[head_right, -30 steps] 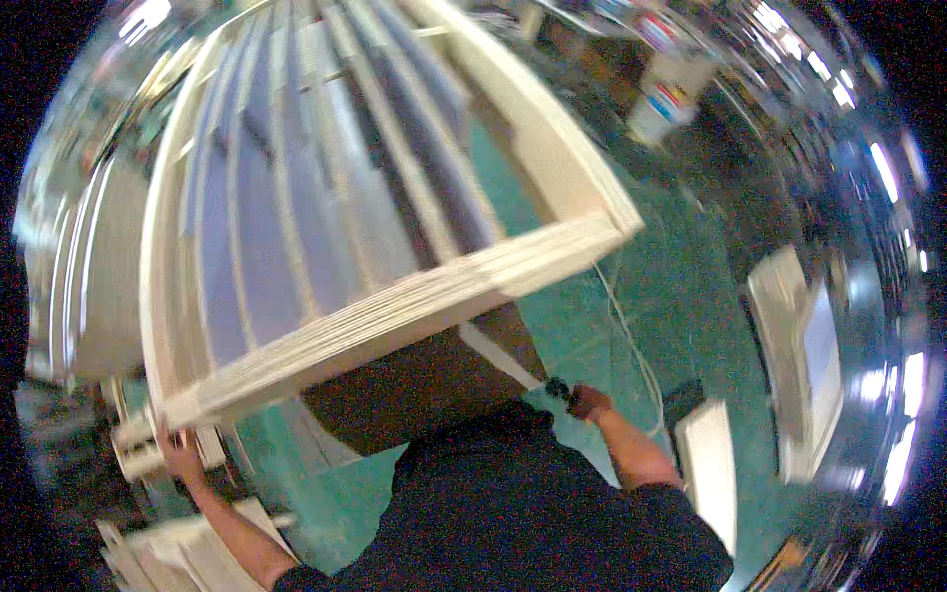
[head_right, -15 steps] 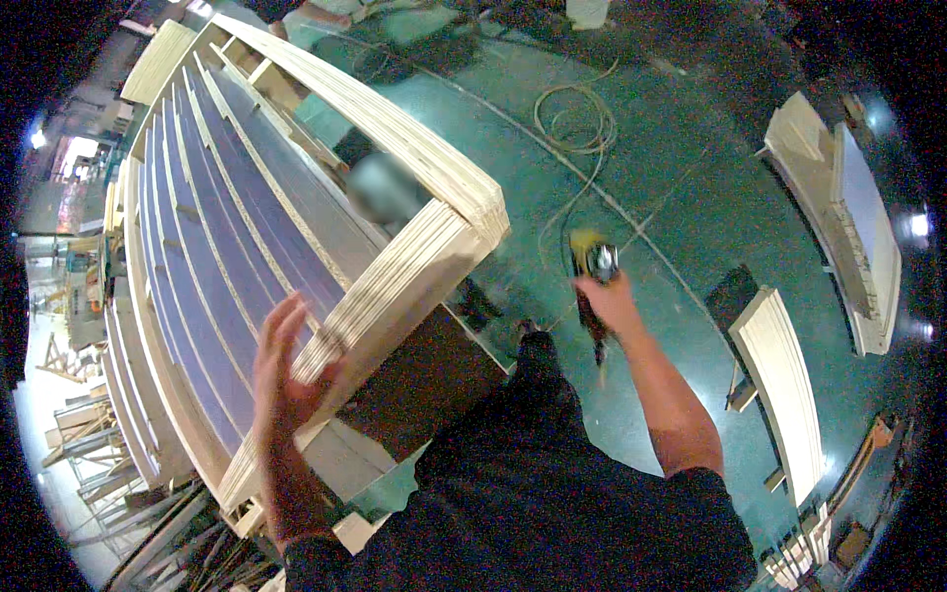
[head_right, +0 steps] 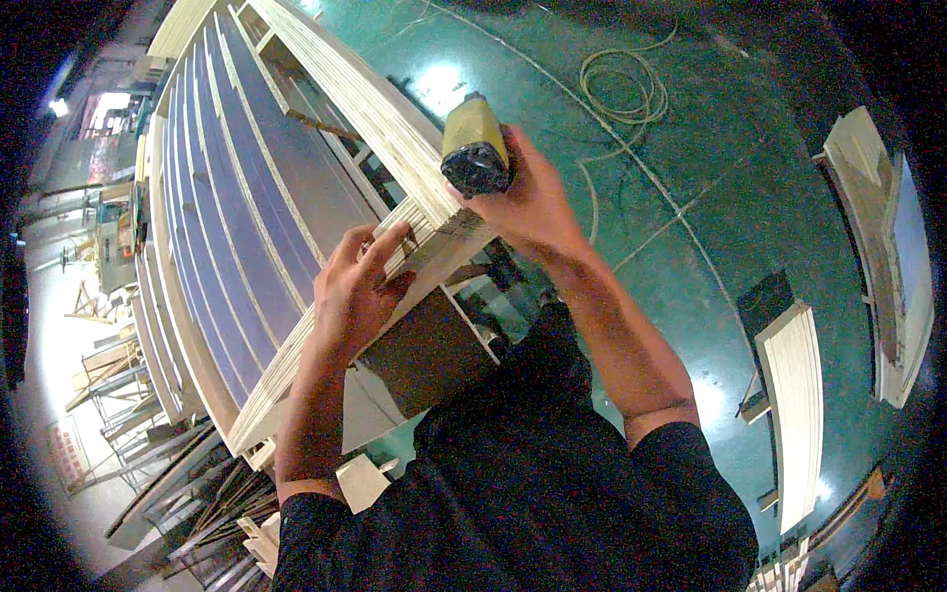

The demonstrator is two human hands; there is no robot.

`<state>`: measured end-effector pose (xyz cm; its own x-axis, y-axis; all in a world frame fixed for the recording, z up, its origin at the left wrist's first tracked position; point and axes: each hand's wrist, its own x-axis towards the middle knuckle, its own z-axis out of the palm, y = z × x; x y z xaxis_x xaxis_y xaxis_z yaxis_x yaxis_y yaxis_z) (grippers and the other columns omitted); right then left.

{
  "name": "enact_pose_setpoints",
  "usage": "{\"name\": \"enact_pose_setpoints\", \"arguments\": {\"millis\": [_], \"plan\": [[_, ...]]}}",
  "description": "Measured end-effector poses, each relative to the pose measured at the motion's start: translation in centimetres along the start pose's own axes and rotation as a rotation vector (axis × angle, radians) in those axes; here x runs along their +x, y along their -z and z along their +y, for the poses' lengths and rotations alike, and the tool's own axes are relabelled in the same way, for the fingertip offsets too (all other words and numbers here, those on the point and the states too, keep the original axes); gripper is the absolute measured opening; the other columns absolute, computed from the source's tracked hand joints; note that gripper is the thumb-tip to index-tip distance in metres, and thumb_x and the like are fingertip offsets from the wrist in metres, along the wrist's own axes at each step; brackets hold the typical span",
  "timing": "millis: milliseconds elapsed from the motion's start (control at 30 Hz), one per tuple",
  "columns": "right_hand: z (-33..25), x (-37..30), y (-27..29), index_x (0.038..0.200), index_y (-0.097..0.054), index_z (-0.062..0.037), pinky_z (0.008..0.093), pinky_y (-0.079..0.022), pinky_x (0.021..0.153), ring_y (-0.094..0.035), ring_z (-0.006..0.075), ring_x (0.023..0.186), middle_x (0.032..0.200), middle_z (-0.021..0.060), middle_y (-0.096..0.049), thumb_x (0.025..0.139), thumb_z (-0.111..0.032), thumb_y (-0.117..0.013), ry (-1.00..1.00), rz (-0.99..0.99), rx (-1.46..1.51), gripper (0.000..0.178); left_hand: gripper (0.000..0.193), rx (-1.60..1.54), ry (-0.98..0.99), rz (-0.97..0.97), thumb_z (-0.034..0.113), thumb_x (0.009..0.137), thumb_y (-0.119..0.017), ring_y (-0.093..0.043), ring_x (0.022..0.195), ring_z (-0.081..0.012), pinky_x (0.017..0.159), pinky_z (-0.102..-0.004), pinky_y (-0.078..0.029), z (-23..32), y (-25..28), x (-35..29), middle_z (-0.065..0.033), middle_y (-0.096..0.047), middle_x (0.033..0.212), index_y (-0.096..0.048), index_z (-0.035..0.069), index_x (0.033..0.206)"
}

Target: The person assembles a wooden furniture frame by attaching thin wooden slats to a larger structure. They use a yellow pneumatic nail gun to secure the slats in place, repeatedly picking up pieces and fastening them to the frame.

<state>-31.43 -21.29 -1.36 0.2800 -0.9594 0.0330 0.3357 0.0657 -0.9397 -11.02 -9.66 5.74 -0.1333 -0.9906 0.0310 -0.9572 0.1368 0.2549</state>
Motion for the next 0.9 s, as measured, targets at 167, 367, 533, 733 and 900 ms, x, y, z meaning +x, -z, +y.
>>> {"name": "enact_pose_setpoints", "arguments": {"millis": [167,367,533,733,900], "plan": [[1.2,-0.3,0.8,0.118,-0.058,-0.0037,0.0305,-0.052,0.085,-0.062,0.0141,0.095,0.105,0.0051,-0.065,0.077,-0.029,-0.088,-0.186,-0.003,-0.130,0.057,0.070,0.029,-0.014,0.004,0.014,0.072,-0.085,-0.067,0.100,-0.0346,0.082,-0.0446,-0.057,-0.1,-0.2,-0.2,-0.0145,-0.060,0.121,-0.057,0.027,0.135],[1.7,-1.0,0.1,0.121,-0.056,-0.0054,0.0306,-0.052,0.084,-0.063,0.0151,0.094,0.104,0.0056,-0.065,0.077,-0.030,-0.088,-0.099,0.092,-0.103,0.060,0.066,-0.032,0.004,-0.034,0.012,0.072,-0.083,-0.067,0.100,-0.0329,0.082,-0.0438,-0.057,-0.6,0.0,0.6,-0.0135,-0.060,0.121,-0.058,0.026,0.132],[2.6,-2.8,0.1,0.128,-0.050,-0.0060,0.0315,-0.054,0.089,-0.065,0.0162,0.104,0.112,0.0068,-0.067,0.079,-0.006,-0.083,-0.071,0.088,0.092,0.060,0.065,-0.017,-0.022,0.003,0.010,0.072,-0.082,-0.068,0.088,-0.0295,0.077,-0.0402,-0.057,-0.7,0.0,0.3,-0.0113,-0.061,0.119,-0.059,0.025,0.131],[5.5,-4.6,-0.1,0.135,-0.045,-0.0080,0.0312,-0.055,0.088,-0.064,0.0139,0.105,0.121,0.0073,-0.066,0.084,0.001,-0.075,0.092,0.054,0.250,0.060,0.065,-0.085,0.011,-0.011,0.010,0.072,-0.082,-0.067,0.083,-0.0284,0.074,-0.0386,-0.056,-0.7,-0.2,0.1,-0.0110,-0.062,0.118,-0.059,0.024,0.132],[6.5,-4.6,-0.1,0.138,-0.045,-0.0089,0.0304,-0.056,0.085,-0.066,0.0143,0.101,0.119,0.0083,-0.066,0.101,-0.016,-0.056,-0.004,0.076,0.436,0.040,0.057,-0.121,0.044,-0.034,0.013,0.074,-0.078,-0.064,0.100,-0.0330,0.084,-0.0428,-0.055,-0.3,0.2,0.4,-0.0139,-0.062,0.119,-0.062,0.022,0.129]]}}
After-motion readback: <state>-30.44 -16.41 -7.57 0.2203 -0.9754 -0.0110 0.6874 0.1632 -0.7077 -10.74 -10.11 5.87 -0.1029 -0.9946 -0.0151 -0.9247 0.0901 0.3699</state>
